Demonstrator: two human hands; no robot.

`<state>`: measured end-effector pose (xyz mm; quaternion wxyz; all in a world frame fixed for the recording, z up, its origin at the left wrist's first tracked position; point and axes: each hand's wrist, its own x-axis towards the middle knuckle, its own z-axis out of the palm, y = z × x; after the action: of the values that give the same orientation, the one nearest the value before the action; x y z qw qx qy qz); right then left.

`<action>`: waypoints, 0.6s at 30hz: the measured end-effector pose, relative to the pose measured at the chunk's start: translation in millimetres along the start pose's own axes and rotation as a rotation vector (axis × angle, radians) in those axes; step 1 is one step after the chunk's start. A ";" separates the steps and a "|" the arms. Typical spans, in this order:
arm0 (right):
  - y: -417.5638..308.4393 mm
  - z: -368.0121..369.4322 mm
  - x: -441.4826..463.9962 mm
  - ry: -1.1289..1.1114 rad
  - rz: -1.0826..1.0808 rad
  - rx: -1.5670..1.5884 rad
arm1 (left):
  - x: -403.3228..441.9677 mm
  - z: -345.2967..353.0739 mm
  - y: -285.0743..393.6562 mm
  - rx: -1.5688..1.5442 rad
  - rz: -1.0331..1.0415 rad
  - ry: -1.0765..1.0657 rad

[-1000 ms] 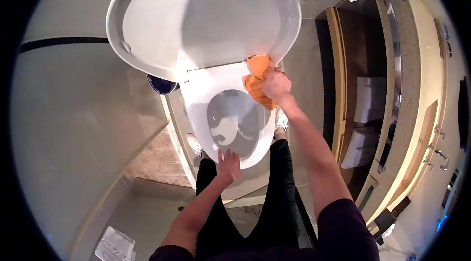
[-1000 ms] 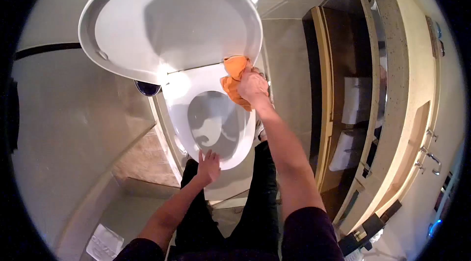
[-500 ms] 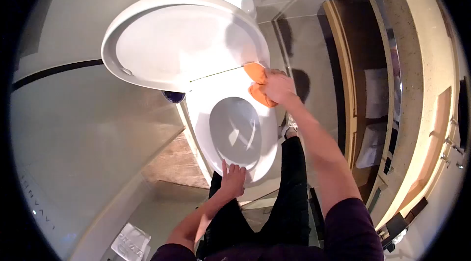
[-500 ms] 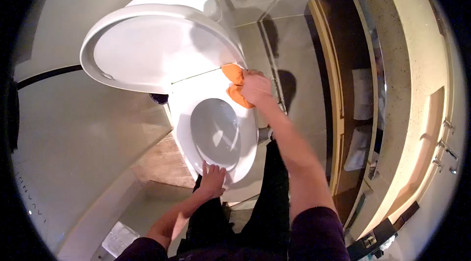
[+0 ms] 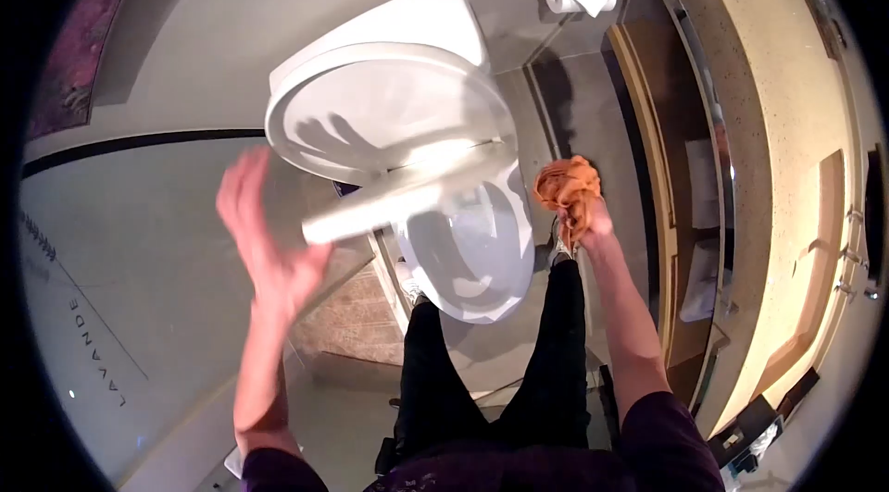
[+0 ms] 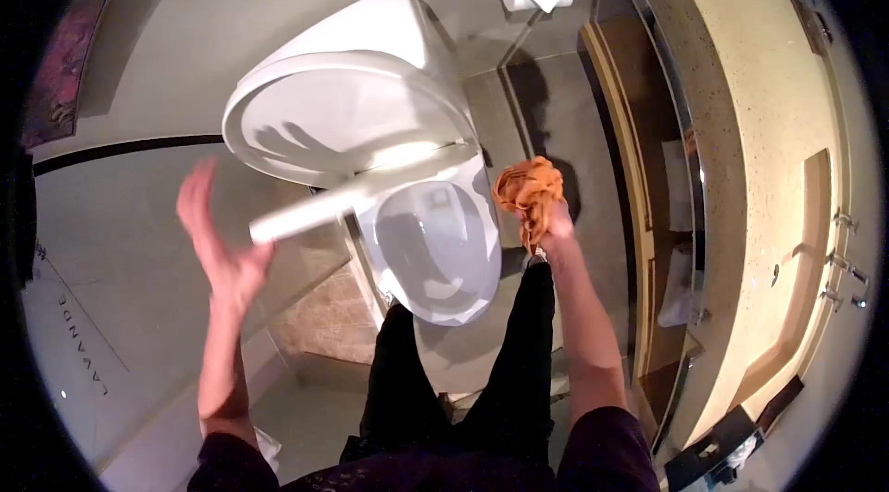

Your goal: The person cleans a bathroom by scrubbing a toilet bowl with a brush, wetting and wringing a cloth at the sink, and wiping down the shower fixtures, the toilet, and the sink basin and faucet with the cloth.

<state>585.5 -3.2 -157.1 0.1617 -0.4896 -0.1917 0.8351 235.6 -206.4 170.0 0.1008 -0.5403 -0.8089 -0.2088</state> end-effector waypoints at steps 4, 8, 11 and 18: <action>32.8 45.3 23.0 0.265 -0.115 -0.125 | 40.5 25.0 -41.2 -0.018 0.053 0.045; 100.0 47.4 97.8 0.462 -0.331 -0.995 | 81.7 51.6 -81.9 -0.279 0.003 -0.162; 118.4 83.4 128.5 0.718 -0.285 -1.847 | 79.9 67.7 -94.1 -0.779 -0.175 -0.463; 217.1 214.7 100.4 0.737 -0.253 -2.083 | 86.2 52.1 -90.3 -0.780 -0.334 -0.518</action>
<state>331.7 -181.8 -240.9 -0.1975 -0.5812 -0.7880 0.0471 122.0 -141.2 136.3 -0.3480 -0.4349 -0.7444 -0.3682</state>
